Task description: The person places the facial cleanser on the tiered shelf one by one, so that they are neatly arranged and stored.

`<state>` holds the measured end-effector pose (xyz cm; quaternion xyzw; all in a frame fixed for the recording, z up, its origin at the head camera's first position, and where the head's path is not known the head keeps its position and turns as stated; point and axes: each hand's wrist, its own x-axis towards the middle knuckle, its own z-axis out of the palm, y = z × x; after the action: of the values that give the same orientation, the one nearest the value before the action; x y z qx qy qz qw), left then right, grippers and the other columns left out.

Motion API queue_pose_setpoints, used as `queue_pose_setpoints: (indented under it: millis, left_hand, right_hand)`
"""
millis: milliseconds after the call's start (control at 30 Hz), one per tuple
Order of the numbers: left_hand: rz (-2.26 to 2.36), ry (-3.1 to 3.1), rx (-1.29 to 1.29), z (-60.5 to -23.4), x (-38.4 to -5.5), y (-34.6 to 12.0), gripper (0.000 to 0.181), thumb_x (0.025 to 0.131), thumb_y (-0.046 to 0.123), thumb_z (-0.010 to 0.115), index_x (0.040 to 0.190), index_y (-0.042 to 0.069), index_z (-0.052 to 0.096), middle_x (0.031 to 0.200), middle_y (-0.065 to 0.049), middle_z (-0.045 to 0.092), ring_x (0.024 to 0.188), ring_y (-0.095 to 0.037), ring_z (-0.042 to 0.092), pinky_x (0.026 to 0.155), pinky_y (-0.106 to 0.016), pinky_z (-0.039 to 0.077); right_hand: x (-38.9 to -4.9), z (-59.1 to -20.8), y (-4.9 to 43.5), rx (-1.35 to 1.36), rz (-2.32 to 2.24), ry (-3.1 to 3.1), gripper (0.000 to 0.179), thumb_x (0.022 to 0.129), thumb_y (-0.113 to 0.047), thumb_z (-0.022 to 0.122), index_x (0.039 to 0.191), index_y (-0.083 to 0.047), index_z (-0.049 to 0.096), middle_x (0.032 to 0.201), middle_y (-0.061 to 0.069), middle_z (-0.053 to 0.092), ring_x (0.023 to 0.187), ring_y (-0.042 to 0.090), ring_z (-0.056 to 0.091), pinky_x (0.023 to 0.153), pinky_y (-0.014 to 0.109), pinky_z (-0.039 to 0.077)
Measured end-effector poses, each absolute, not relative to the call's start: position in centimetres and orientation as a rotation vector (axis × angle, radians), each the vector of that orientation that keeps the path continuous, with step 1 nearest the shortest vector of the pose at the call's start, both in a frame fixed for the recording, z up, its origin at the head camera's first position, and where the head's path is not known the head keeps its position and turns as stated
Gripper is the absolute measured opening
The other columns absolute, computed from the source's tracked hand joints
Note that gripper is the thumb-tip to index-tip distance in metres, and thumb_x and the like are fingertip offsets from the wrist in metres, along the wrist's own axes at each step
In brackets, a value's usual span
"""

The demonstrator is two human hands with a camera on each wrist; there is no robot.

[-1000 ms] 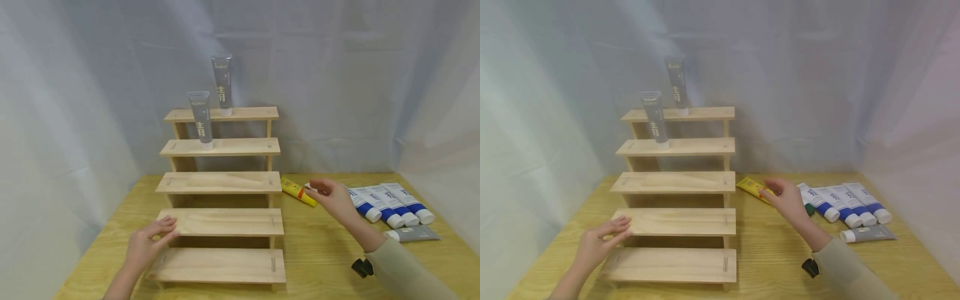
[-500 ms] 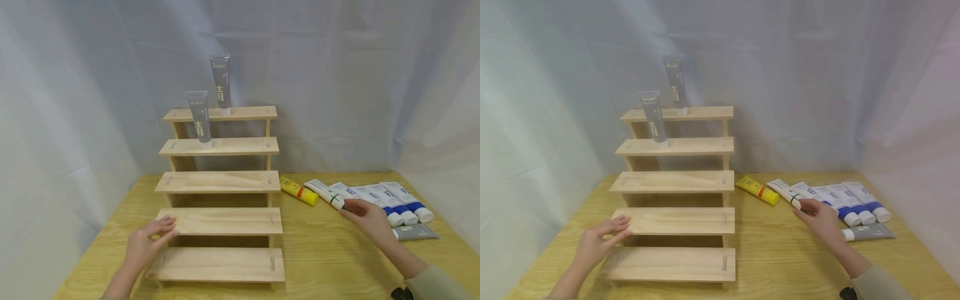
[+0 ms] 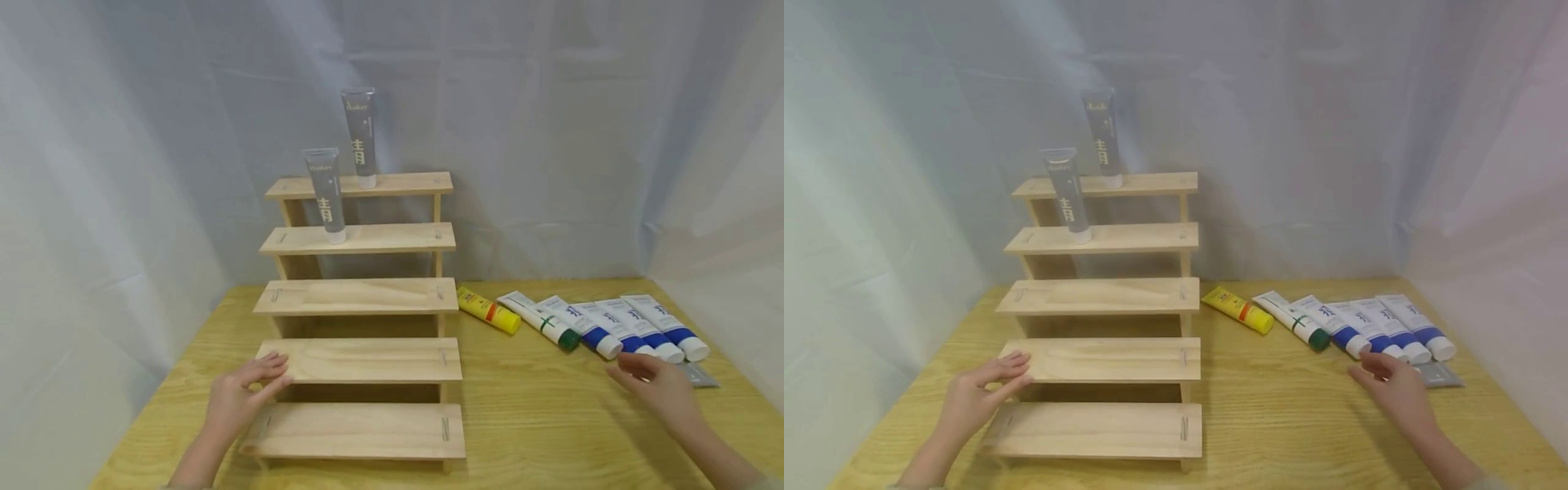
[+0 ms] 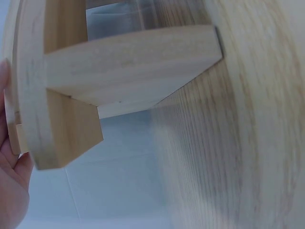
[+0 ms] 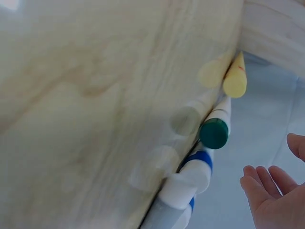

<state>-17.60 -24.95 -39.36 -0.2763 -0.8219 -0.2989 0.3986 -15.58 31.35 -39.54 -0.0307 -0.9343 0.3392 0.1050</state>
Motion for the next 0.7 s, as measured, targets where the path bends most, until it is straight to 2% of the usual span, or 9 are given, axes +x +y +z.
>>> queue_pose_setpoints:
  millis: [200,300,367,433,533,567,600,667,700]
  left_hand:
    - [-0.748,-2.061,-0.694,-39.2,-17.6,-24.8,0.026,0.049,0.003,0.081,0.073,0.003,0.071,0.083,-0.009,0.067,0.087,-0.009,0.062,0.080,-0.008,0.040]
    - [-0.750,-2.066,-0.691,-39.2,-17.6,-24.8,0.026,0.050,0.003,0.081,0.073,0.003,0.071,0.083,-0.009,0.067,0.088,-0.007,0.061,0.081,-0.008,0.039]
    - [-0.752,-2.081,-0.689,-39.3,-17.6,-24.9,0.025,0.051,0.004,0.081,0.073,0.002,0.070,0.084,-0.009,0.067,0.090,-0.003,0.059,0.083,-0.008,0.039]
    - [-0.756,-2.094,-0.688,-39.3,-17.6,-25.0,0.024,0.053,0.005,0.080,0.074,0.002,0.070,0.084,-0.010,0.067,0.092,0.002,0.056,0.084,-0.008,0.038]
    - [-0.762,-2.110,-0.691,-39.3,-17.6,-25.0,0.022,0.055,0.006,0.080,0.074,0.002,0.070,0.085,-0.010,0.067,0.095,0.006,0.053,0.084,-0.008,0.038]
    - [-0.763,-2.112,-0.691,-39.3,-17.6,-25.0,0.022,0.056,0.007,0.080,0.075,0.002,0.070,0.085,-0.010,0.067,0.095,0.006,0.053,0.084,-0.008,0.038]
    - [-0.767,-2.109,-0.694,-39.3,-17.6,-25.1,0.022,0.056,0.007,0.080,0.075,0.002,0.070,0.085,-0.010,0.067,0.095,0.006,0.053,0.084,-0.007,0.038]
    - [-0.770,-2.105,-0.693,-39.4,-17.6,-25.1,0.022,0.056,0.008,0.080,0.075,0.003,0.070,0.085,-0.009,0.067,0.094,0.005,0.054,0.083,-0.007,0.038]
    - [-0.770,-2.105,-0.692,-39.4,-17.6,-25.0,0.022,0.056,0.007,0.080,0.075,0.003,0.070,0.085,-0.009,0.067,0.093,0.005,0.055,0.083,-0.007,0.038]
  right_hand:
    - [-15.1,-40.8,33.8,-0.152,0.950,-2.767,0.054,0.083,-0.036,0.061,0.108,0.012,0.054,0.100,0.028,0.058,0.088,0.041,0.056,0.061,0.032,0.051]
    - [-15.1,-41.9,35.0,-0.205,0.857,-2.751,0.053,0.080,-0.042,0.062,0.104,0.005,0.059,0.093,0.018,0.063,0.077,0.021,0.060,0.057,0.033,0.050]
    - [-15.0,-42.3,35.7,-0.228,0.849,-2.759,0.055,0.080,-0.045,0.061,0.104,0.005,0.059,0.093,0.019,0.063,0.078,0.023,0.059,0.062,0.040,0.048]
    - [-14.8,-42.5,36.0,-0.276,0.798,-2.763,0.055,0.079,-0.047,0.061,0.102,0.004,0.060,0.090,0.017,0.065,0.076,0.021,0.058,0.060,0.039,0.047]
    - [-14.5,-42.5,36.4,-0.306,0.867,-2.776,0.057,0.082,-0.043,0.059,0.104,0.009,0.057,0.096,0.026,0.060,0.087,0.041,0.053,0.066,0.047,0.044]
    - [-14.4,-42.5,36.5,-0.315,0.861,-2.778,0.056,0.083,-0.042,0.059,0.105,0.010,0.057,0.096,0.026,0.060,0.088,0.042,0.052,0.065,0.046,0.043]
    - [-14.3,-42.6,36.7,-0.346,0.834,-2.779,0.055,0.082,-0.043,0.058,0.105,0.007,0.058,0.092,0.022,0.063,0.083,0.035,0.056,0.063,0.043,0.044]
    - [-14.2,-42.4,36.9,-0.392,0.899,-2.792,0.060,0.083,-0.044,0.057,0.109,0.009,0.055,0.095,0.024,0.062,0.088,0.039,0.053,0.067,0.046,0.043]
    - [-14.1,-42.5,37.1,-0.417,0.887,-2.798,0.060,0.083,-0.046,0.056,0.109,0.008,0.055,0.093,0.021,0.063,0.084,0.033,0.056,0.065,0.043,0.044]
